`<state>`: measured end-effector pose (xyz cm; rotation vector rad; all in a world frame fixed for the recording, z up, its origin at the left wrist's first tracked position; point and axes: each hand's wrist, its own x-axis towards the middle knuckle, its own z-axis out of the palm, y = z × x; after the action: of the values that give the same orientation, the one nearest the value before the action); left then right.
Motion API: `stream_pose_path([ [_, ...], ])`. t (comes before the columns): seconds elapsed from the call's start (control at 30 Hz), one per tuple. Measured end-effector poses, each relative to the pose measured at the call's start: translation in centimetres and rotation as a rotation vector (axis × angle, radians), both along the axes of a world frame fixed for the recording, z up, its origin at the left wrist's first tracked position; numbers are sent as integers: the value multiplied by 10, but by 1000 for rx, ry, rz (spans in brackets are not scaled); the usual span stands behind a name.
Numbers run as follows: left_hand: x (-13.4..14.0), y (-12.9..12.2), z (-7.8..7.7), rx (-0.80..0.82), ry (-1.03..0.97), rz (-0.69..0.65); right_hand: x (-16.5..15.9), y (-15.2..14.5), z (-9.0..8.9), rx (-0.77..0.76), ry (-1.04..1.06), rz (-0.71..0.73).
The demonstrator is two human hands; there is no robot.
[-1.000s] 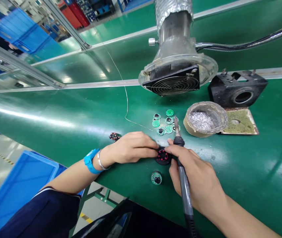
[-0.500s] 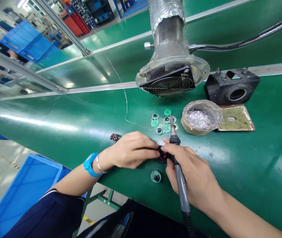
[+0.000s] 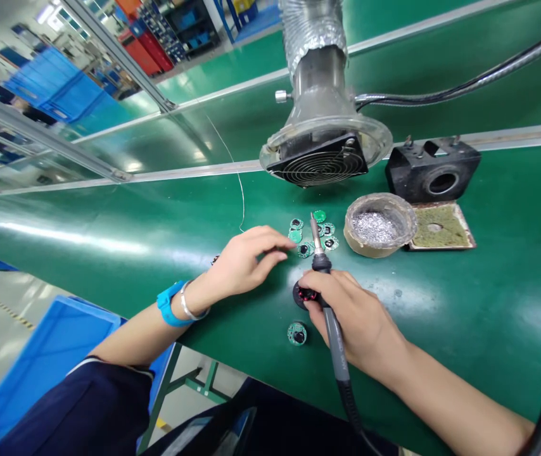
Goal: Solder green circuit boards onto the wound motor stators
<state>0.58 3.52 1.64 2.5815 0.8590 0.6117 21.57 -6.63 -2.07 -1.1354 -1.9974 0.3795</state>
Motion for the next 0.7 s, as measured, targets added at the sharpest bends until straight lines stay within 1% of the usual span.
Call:
stream_pose_path([
  [0.03, 5, 2, -3, -14, 94, 42, 0, 0, 0, 7, -5, 2],
  [0.1, 15, 6, -8, -24, 206, 66, 1, 1, 0, 28, -7, -11],
  [0.17, 19, 7, -12, -34, 202, 66, 1, 1, 2, 60, -7, -39],
  [0.23, 19, 5, -11, -106, 97, 91, 1, 1, 6, 106, -10, -84],
  [0.27, 18, 2, -9, -194, 18, 108, 1, 1, 9, 134, -15, -115],
  [0.3, 16, -1, -6, -326, -64, 115, 1, 2, 11, 167, -21, -143],
  [0.37, 15, -9, -1, -658, -216, 85, 0, 3, 16, 219, -20, -162],
  [0.4, 15, -13, 2, -813, -280, 50, -1, 4, 18, 230, -8, -141],
  [0.43, 16, -17, 4, -934, -332, 16, -1, 5, 20, 227, 12, -106],
  [0.5, 19, -22, 8, -1068, -399, -14, -2, 5, 22, 189, 33, -21],
  [0.57, 20, -24, 11, -1128, -413, -11, -1, 4, 22, 141, 4, 31],
  [0.63, 18, -23, 12, -1145, -404, -10, 1, 2, 22, 124, -39, 37],
  [0.67, 15, -22, 12, -1122, -400, -13, 2, 1, 22, 135, -53, 23],
  [0.7, 11, -20, 12, -1063, -391, -13, 4, 1, 22, 148, -61, -3],
])
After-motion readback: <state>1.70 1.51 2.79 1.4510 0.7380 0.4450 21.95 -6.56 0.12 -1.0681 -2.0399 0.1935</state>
